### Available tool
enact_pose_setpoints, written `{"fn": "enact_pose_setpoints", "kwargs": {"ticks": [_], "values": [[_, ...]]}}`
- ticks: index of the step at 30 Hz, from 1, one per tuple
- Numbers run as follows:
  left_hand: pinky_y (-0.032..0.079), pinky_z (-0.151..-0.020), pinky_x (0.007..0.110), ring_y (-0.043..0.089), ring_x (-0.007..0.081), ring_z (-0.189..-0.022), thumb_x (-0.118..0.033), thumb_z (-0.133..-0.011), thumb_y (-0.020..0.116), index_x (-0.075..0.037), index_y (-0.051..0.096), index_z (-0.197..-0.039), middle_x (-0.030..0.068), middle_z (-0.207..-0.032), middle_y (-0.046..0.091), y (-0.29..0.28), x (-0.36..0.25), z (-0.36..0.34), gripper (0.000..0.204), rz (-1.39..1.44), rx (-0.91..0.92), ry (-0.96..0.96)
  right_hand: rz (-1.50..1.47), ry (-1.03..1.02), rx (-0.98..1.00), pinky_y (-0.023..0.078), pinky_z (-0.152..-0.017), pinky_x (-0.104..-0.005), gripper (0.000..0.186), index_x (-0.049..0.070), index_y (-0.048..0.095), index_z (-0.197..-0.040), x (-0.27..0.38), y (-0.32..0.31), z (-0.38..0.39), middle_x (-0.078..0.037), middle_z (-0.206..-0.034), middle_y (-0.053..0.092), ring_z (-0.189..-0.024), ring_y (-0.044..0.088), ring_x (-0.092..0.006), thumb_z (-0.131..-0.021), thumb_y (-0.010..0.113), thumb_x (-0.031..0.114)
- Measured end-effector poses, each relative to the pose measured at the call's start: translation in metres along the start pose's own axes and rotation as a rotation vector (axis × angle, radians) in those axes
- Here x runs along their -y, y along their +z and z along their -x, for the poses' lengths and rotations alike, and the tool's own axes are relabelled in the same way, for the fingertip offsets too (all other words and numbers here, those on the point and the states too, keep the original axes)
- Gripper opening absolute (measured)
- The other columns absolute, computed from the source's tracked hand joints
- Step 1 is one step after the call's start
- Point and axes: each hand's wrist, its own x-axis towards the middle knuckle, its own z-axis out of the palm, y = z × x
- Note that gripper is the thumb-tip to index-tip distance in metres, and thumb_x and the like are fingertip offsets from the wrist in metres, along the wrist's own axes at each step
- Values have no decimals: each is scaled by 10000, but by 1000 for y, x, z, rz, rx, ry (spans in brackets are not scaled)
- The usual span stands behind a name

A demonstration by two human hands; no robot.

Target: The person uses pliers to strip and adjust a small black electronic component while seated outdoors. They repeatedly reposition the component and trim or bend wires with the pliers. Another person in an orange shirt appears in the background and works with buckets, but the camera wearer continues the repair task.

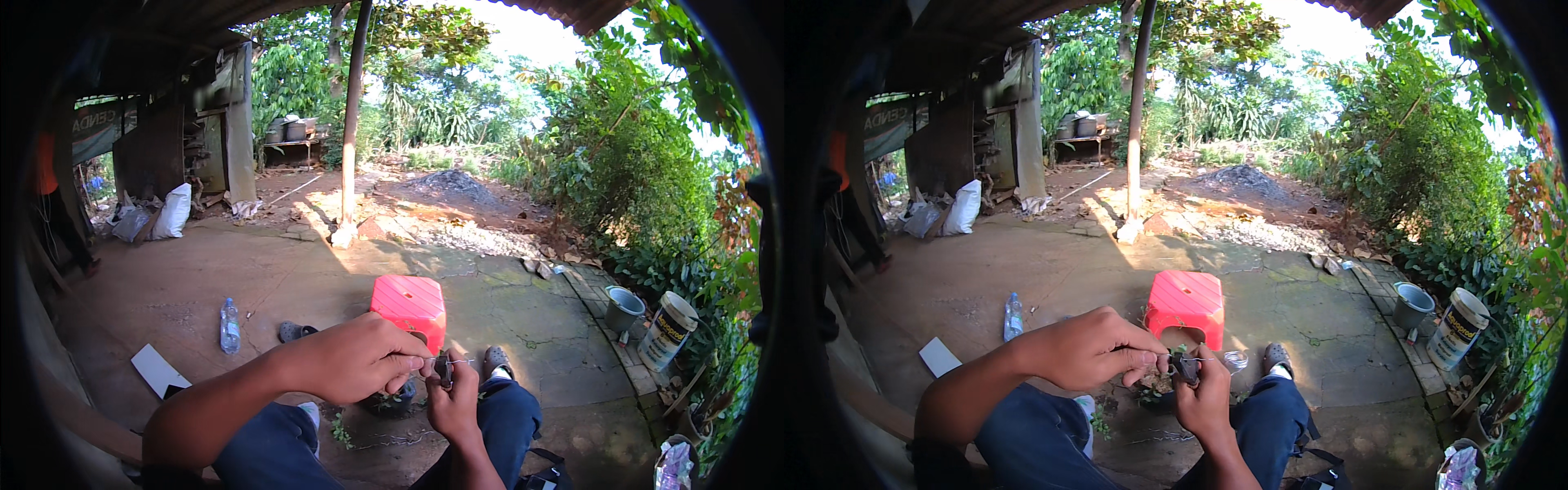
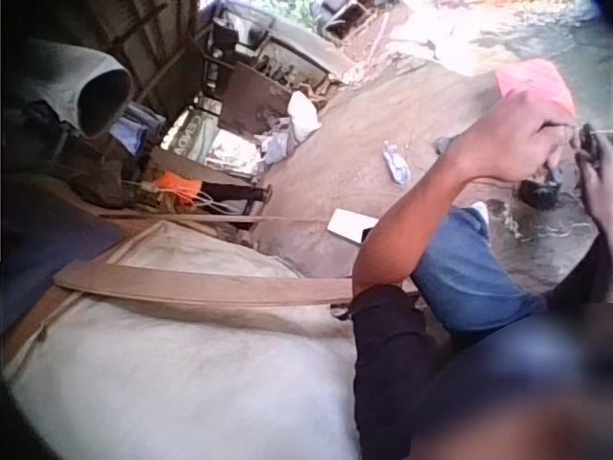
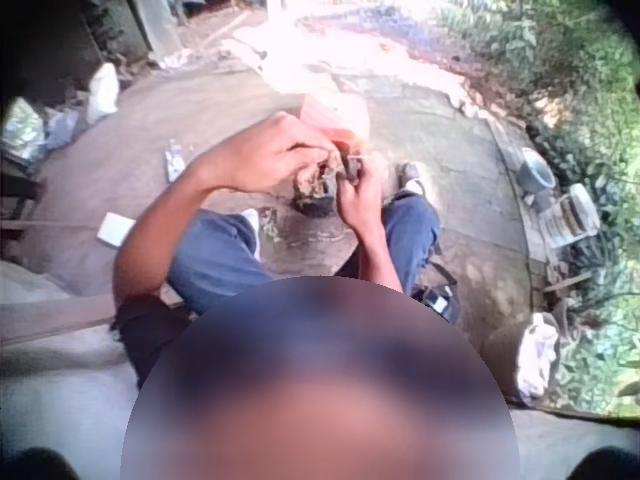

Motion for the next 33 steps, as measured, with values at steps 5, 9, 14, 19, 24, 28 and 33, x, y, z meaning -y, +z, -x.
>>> {"fn": "enact_pose_setpoints", "kwargs": {"ticks": [5,9,14,19,24,28,33], "values": [[531,-741,463,686,373,-714,-185,-1077,553,27,717,-1034,176,-725,681,-10,-14,12,272,-68,11,-50,-49,-50,17,414,-594,-365,142,-22,518,-874,6,11,5,-140,-720,528,-612,505,-233,-855,657,-1],[520,-755,496,691,414,-746,-250,-1080,562,26,690,-956,194,-743,692,-11,-17,16,328,-87,-15,-64,30,-39,69,421,-596,-383,174,-20,521,-870,13,12,6,-156,-719,529,-605,513,-282,-857,687,31],[542,-758,460,715,370,-759,-352,-1111,563,-9,732,-1129,171,-786,726,-20,-9,16,383,-96,191,-177,-20,-72,100,429,-594,-381,177,-21,533,-867,20,18,10,-155,-721,545,-602,532,-274,-866,697,45],[555,-832,488,744,410,-902,-410,-1122,550,-3,734,-1185,222,-940,767,-6,5,17,452,-194,73,-84,-59,-60,109,444,-592,-369,160,-34,580,-899,22,32,14,-142,-704,567,-590,541,-235,-866,709,54],[557,-862,497,736,437,-945,-356,-1119,545,31,714,-1145,229,-992,771,-3,12,11,423,-188,-59,-98,-26,-12,96,447,-589,-362,119,-40,617,-873,33,46,-9,-123,-652,552,-569,506,-215,-843,693,47],[566,-830,467,734,434,-927,-270,-1101,572,19,726,-1083,214,-971,765,-16,10,8,328,-234,-332,-131,-93,-2,52,448,-594,-353,158,-25,556,-805,43,52,-36,-111,-624,504,-573,498,-202,-799,697,47],[557,-791,483,710,459,-879,-272,-1082,599,-7,740,-1049,229,-926,744,-13,13,12,302,-300,-381,-106,-145,-68,12,459,-609,-346,217,-7,552,-836,34,64,-31,-106,-654,533,-599,518,-191,-795,753,63]]}}
